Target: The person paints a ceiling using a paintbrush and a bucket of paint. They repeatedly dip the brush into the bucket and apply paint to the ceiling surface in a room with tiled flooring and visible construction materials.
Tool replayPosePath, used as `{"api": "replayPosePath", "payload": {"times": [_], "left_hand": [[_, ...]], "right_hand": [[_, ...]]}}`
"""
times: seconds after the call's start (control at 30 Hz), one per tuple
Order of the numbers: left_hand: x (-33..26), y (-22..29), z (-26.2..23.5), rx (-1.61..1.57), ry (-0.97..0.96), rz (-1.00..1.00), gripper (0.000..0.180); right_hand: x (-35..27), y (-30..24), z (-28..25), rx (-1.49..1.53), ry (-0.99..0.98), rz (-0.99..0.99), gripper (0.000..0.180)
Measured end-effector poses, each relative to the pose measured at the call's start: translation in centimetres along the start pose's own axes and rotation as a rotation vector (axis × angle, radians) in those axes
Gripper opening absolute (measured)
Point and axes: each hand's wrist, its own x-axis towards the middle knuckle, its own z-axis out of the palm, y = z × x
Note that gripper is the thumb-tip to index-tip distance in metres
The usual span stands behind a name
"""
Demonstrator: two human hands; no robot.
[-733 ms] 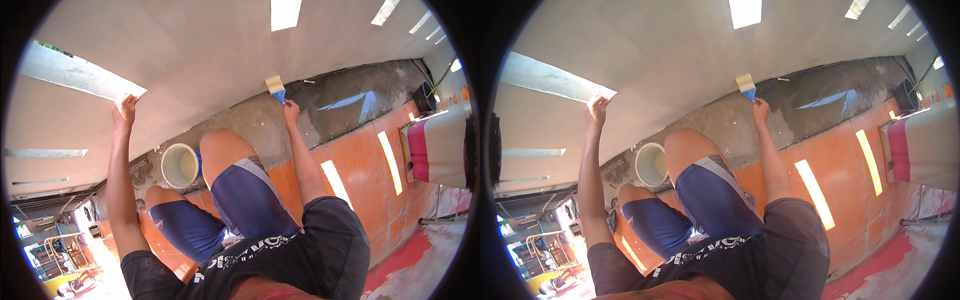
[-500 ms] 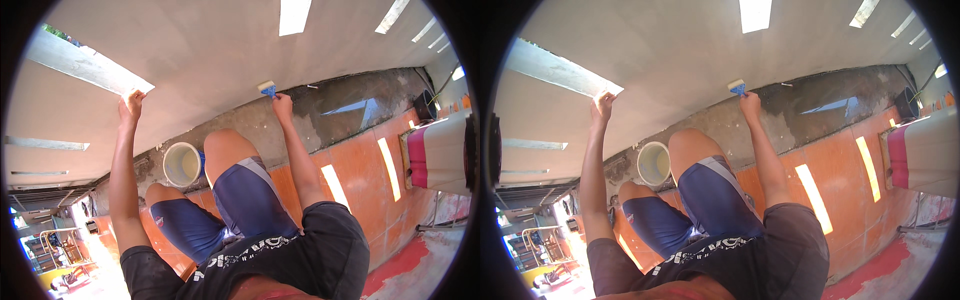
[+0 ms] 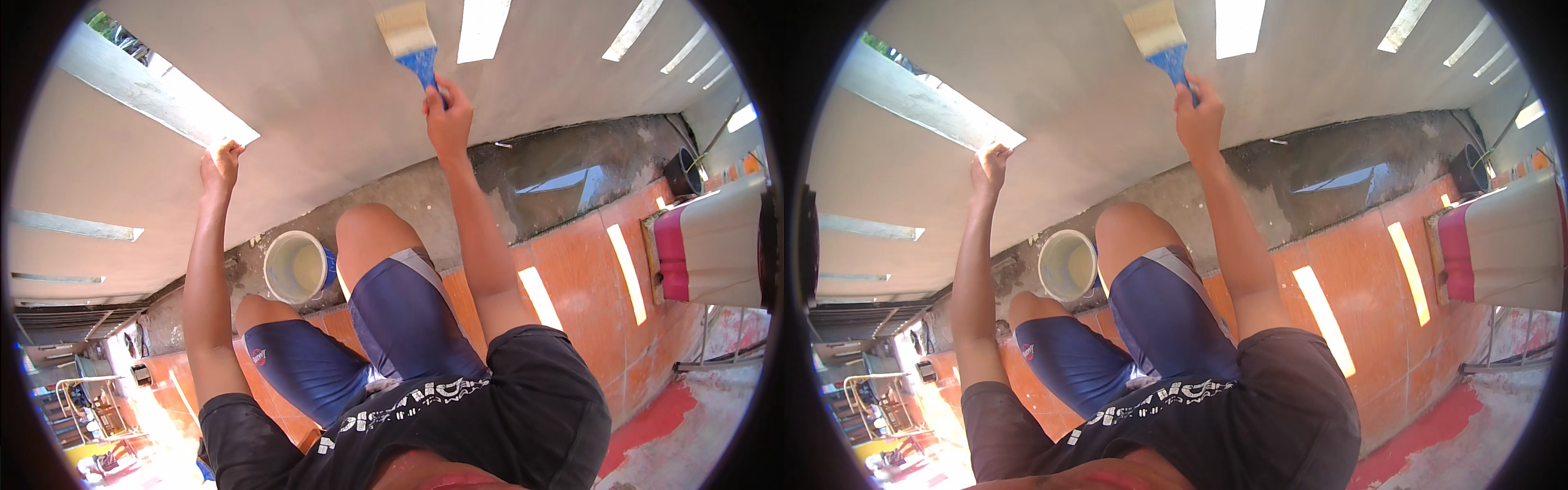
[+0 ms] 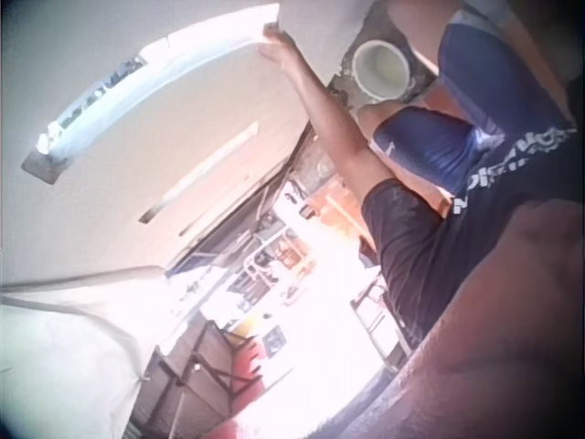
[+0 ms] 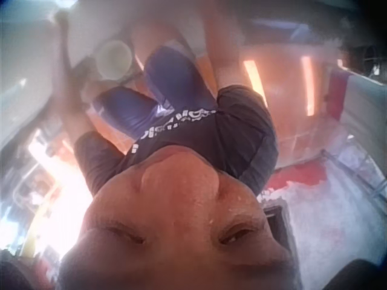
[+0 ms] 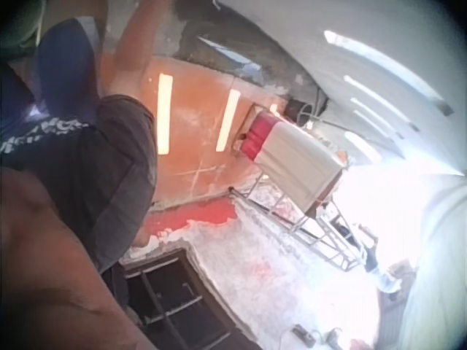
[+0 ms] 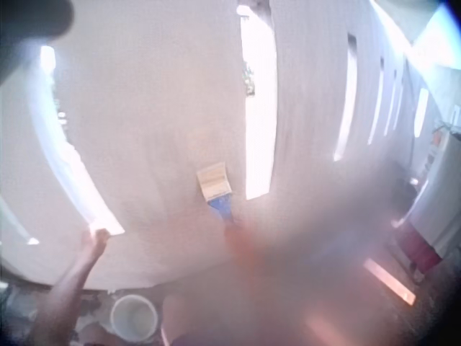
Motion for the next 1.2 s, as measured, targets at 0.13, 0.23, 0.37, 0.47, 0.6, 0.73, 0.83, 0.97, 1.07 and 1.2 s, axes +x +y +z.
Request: {"api": "replayPosePath", "payload": {"times": [0.13,0.23,0.37,0.47,0.6,0.73,0.83,0.97,1.07,1.2], "left_hand": [[-0.1,-0.3,0.3,0.002,0.002,-0.036,0.016],[-0.3,-0.5,0.5,0.006,-0.010,-0.064,0.016],[-0.2,-0.8,0.8,-0.012,0.033,-0.035,0.015],[-0.2,-1.0,1.0,-0.014,0.015,-0.040,0.015],[-0.3,-1.0,1.1,0.000,0.053,-0.004,0.015],[-0.4,-1.0,1.0,-0.029,0.053,-0.011,0.013],[-0.4,-0.9,0.9,-0.035,0.062,0.015,0.013],[-0.4,-0.7,0.7,-0.052,0.060,0.002,0.012],[-0.3,-0.4,0.4,-0.040,0.051,-0.006,0.013],[-0.5,-0.1,0.3,-0.083,0.062,-0.001,0.015]], "right_hand": [[-7.6,13.3,-3.5,-0.328,0.067,0.191,0.022],[-10.0,18.9,-4.7,-0.553,0.101,0.136,0.018],[-7.5,13.4,-4.4,-0.656,0.024,0.246,0.019],[-2.9,1.9,-4.6,-0.443,-0.111,0.207,0.022],[1.8,-10.4,-3.1,0.083,-0.092,0.014,0.025],[4.1,-10.0,-3.2,0.203,-0.086,-0.100,0.024],[2.5,0.0,-4.9,-0.028,0.012,0.108,0.024],[-4.8,15.8,-11.5,-0.408,0.123,0.492,0.021],[-7.9,22.8,-15.6,-0.727,0.171,0.559,0.021],[-3.1,21.7,-17.1,-0.705,0.190,0.515,0.024]]}}
